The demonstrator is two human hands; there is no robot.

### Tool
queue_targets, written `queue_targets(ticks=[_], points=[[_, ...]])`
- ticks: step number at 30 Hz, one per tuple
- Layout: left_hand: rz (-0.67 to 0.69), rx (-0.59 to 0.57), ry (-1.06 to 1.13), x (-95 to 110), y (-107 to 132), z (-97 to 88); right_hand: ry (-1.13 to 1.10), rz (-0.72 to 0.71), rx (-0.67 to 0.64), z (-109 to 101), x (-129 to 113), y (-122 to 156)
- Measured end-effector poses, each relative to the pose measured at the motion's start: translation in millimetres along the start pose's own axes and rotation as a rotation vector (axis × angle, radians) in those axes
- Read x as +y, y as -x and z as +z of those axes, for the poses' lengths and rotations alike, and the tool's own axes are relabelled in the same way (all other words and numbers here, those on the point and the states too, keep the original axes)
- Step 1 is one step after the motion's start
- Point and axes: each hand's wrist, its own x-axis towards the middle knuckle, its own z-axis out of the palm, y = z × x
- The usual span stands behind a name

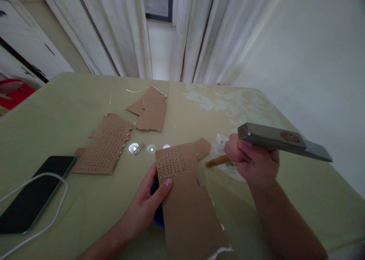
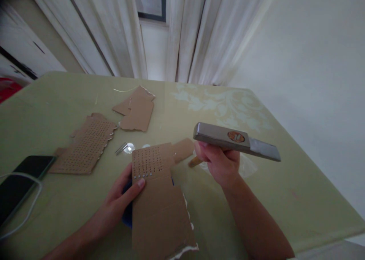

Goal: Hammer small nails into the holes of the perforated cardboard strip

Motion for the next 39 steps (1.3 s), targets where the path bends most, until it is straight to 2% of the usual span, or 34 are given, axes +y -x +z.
queue_targets(ticks=[15,22,26,33,39], points=[[-0.026,-0.017,0.067,7.8,0.5,5.4,0.007,0.004,-0.003,1.5,-1.6,-0.7],[-0.004,0.005,0.035,4.9,1.2,3.3,0.03,-0.012,0.039,2.6,-1.8,-1.1],[0.018,0.0,0.006,3.5,1.7,1.5,0.031,-0.009,0.017,1.3,-0.7,-1.1],[-0.015,-0.026,0.031,2.3,2.5,2.0,0.016,-0.021,-0.009,1.6,-1.5,-0.9],[-0.04,-0.024,0.056,-2.6,3.0,0.4,0.035,0.005,0.027,2.5,-2.2,-0.8]])
